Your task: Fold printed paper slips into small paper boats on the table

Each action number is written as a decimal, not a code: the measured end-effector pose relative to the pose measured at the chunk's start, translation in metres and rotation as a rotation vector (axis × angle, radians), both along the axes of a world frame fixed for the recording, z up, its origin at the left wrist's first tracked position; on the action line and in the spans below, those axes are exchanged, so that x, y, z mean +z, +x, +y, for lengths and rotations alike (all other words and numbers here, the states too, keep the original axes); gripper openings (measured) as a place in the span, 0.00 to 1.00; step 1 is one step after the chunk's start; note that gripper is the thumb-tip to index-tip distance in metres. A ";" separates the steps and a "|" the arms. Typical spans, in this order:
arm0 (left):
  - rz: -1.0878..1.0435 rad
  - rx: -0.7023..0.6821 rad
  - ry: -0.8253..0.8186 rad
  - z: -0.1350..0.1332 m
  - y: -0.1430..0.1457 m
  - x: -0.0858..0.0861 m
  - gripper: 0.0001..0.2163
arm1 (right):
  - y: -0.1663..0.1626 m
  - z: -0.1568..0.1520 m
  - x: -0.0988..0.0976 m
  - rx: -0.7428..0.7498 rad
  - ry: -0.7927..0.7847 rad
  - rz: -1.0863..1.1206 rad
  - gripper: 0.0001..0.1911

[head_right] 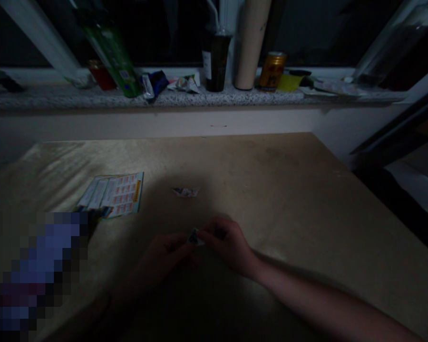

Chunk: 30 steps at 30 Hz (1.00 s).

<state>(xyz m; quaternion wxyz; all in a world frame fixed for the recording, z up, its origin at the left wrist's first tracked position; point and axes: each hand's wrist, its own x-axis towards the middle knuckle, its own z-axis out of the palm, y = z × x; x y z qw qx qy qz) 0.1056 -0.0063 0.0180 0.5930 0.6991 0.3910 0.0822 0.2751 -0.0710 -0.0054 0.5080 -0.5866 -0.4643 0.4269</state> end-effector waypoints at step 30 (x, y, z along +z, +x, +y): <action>-0.123 -0.031 -0.004 0.003 -0.002 0.002 0.16 | 0.003 0.000 0.005 0.393 -0.050 0.066 0.20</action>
